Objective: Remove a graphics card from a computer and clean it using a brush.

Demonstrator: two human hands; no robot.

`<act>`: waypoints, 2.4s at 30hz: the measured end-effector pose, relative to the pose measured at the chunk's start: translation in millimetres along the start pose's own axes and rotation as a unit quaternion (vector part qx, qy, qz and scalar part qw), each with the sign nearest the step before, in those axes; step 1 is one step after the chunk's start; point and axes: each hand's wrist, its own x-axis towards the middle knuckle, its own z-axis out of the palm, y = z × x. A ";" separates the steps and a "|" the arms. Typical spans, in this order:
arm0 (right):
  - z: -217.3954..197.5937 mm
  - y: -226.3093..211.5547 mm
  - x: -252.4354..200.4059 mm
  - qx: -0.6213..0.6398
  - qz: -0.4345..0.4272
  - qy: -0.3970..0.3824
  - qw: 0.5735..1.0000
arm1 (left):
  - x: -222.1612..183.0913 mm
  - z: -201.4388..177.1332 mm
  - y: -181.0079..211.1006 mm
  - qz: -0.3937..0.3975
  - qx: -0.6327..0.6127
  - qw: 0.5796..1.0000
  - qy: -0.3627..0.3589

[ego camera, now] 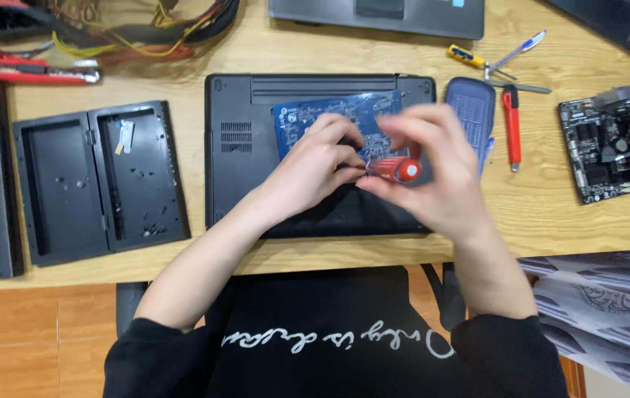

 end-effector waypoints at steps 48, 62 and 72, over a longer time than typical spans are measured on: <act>15.8 -1.3 -10.5 0.047 -0.024 0.122 0.991 | -1.7 -5.0 11.9 -0.052 -0.020 0.998 -0.013; 7.1 -5.9 -2.0 0.004 -0.029 0.103 0.994 | -0.2 -6.7 22.6 -0.002 -0.018 0.999 0.043; 9.7 -0.1 -3.2 0.020 -0.033 0.084 0.996 | -2.6 -3.1 14.5 -0.056 -0.017 0.998 0.008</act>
